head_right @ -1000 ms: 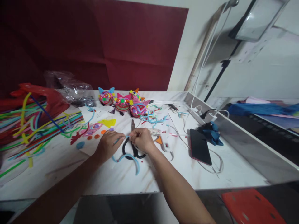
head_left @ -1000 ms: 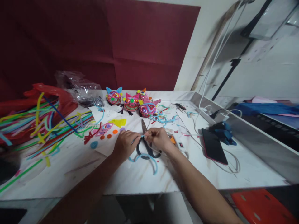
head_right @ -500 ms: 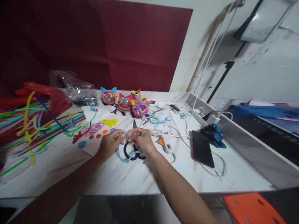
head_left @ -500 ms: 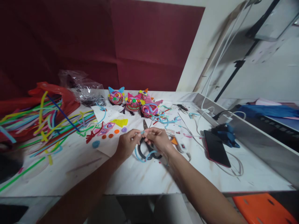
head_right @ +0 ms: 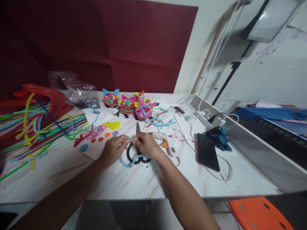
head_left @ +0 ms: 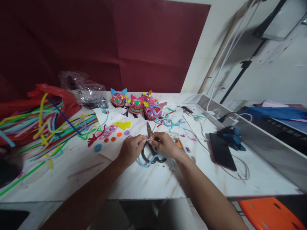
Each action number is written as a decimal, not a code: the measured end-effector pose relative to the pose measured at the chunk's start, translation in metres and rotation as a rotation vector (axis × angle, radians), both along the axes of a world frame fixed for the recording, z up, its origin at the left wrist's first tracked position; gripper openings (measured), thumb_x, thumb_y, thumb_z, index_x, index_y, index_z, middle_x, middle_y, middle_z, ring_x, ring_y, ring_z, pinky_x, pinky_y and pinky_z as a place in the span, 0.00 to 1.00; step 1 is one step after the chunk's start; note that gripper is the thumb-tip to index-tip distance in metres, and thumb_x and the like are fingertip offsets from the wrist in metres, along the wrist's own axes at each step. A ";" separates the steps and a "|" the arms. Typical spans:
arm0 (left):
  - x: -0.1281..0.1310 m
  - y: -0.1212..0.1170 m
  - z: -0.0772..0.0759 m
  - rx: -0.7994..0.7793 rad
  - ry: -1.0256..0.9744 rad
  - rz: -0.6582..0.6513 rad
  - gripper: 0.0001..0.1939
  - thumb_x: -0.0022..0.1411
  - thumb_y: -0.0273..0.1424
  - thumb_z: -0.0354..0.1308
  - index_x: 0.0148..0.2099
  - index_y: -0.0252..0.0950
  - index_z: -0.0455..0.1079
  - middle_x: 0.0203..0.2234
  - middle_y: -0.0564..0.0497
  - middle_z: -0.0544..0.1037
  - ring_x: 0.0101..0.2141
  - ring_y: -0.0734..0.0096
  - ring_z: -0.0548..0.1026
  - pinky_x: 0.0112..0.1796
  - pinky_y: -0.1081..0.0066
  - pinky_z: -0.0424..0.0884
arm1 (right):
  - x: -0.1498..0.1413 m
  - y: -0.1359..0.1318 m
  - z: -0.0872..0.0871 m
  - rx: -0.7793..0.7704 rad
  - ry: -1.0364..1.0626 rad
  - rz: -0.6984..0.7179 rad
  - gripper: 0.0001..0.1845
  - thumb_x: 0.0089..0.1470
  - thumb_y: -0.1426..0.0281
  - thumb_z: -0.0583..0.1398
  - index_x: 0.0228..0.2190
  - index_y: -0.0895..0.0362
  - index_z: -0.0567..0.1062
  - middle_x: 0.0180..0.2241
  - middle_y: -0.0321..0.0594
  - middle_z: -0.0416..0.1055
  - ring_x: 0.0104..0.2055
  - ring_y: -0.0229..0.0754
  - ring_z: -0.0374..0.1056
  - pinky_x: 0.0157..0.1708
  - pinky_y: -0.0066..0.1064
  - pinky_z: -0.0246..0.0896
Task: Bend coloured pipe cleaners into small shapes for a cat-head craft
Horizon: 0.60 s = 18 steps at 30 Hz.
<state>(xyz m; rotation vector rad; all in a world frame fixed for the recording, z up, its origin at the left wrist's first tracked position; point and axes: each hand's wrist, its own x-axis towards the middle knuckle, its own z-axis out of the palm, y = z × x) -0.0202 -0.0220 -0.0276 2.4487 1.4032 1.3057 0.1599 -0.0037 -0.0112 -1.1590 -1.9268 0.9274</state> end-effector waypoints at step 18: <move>0.014 -0.005 0.005 -0.371 -0.425 -0.001 0.08 0.59 0.34 0.51 0.29 0.39 0.66 0.15 0.57 0.75 0.18 0.73 0.72 0.23 0.75 0.64 | -0.048 -0.012 -0.007 -0.338 0.929 -0.334 0.13 0.33 0.65 0.70 0.20 0.58 0.74 0.15 0.30 0.65 0.18 0.31 0.54 0.21 0.26 0.50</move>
